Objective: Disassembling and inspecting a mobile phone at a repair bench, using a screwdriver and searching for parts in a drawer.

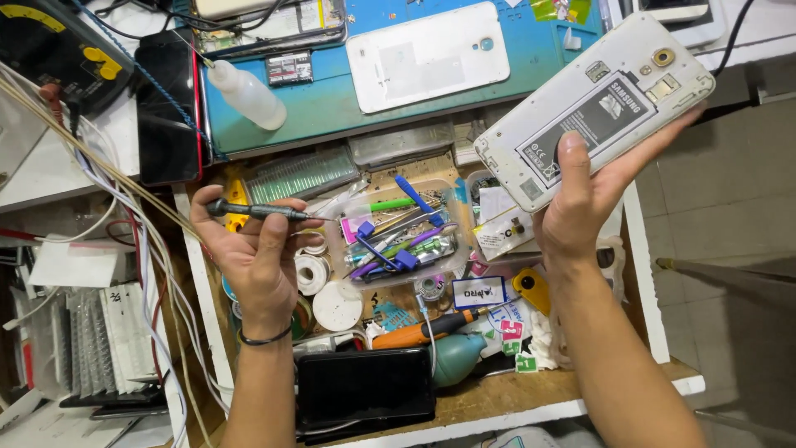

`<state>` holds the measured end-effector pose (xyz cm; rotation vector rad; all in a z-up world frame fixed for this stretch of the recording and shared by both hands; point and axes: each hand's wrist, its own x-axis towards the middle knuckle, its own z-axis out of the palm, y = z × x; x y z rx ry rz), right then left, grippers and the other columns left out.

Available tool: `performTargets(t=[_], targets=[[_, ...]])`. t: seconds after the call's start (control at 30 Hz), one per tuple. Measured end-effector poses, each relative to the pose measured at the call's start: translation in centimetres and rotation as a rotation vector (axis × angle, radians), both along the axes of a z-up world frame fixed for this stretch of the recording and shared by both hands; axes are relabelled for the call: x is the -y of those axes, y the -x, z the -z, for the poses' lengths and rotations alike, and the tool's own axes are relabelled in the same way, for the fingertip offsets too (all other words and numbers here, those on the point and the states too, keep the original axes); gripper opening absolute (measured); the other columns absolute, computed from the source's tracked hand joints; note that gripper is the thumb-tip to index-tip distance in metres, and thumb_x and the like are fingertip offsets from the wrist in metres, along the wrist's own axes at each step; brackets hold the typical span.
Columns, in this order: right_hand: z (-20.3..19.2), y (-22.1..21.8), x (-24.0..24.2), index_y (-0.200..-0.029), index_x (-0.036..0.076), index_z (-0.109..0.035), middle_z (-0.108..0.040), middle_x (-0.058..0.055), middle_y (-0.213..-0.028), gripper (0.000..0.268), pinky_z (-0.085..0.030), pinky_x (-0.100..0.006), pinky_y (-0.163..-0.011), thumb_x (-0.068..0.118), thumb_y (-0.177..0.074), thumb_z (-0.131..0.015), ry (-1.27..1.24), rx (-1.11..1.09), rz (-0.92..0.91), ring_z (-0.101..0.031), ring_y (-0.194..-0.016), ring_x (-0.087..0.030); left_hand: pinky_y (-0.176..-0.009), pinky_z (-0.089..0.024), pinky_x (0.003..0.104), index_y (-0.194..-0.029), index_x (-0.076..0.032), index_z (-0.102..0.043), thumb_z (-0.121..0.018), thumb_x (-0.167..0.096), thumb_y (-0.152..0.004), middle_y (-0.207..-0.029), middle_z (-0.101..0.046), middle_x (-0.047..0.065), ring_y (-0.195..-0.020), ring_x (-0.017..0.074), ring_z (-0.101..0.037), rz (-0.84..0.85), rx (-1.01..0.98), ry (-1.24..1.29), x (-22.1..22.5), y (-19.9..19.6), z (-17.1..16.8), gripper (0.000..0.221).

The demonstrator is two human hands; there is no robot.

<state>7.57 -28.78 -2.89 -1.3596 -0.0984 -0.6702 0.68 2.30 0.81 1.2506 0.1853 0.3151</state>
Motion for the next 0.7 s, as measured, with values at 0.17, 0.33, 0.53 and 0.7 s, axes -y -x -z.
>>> performTargets(t=[0.17,0.33,0.53,0.7], targets=[[-1.9,0.2,-0.3,-0.170,0.034,-0.014,-0.006,0.009,-0.182,0.079,0.008,-0.050,-0.154,0.013,-0.112,-0.064,0.241,-0.051,0.119,0.000,-0.178,-0.018,-0.063,-0.065,0.037,-0.130,-0.020,-0.024,-0.063,-0.010,-0.103,-0.107,-0.067,0.028,-0.078,0.0309,-0.073,-0.022,0.039,-0.013,0.5,-0.1,-0.2,0.048],[-2.9,0.3,-1.2,-0.132,0.013,-0.064,-0.062,-0.008,-0.137,0.029,-0.056,-0.036,-0.108,0.006,-0.104,-0.055,0.071,-0.046,-0.012,-0.054,-0.136,-0.024,-0.062,-0.063,0.043,-0.119,-0.022,-0.024,-0.061,-0.004,-0.105,-0.110,-0.065,0.030,-0.082,0.0333,-0.071,-0.024,0.132,-0.054,0.4,0.2,-0.2,0.043],[-3.1,0.0,0.2,-0.145,0.010,-0.057,-0.056,-0.006,-0.151,0.041,-0.044,-0.041,-0.129,0.005,-0.107,-0.045,0.047,0.117,-0.054,-0.047,-0.148,-0.019,-0.063,-0.061,0.039,-0.115,-0.022,-0.024,-0.064,-0.005,-0.106,-0.113,-0.064,0.028,-0.081,0.0364,-0.070,-0.104,0.186,-0.206,0.8,0.2,-0.4,0.044],[-3.3,0.0,1.5,-0.163,0.014,-0.046,-0.041,-0.009,-0.171,0.050,-0.039,-0.047,-0.145,0.010,-0.114,-0.038,-0.049,0.229,-0.065,-0.040,-0.165,-0.027,-0.065,-0.060,0.040,-0.113,-0.021,-0.022,-0.062,-0.010,-0.108,-0.111,-0.062,0.032,-0.077,0.0340,-0.063,-0.226,0.267,-0.316,1.3,0.3,-1.4,0.042]])
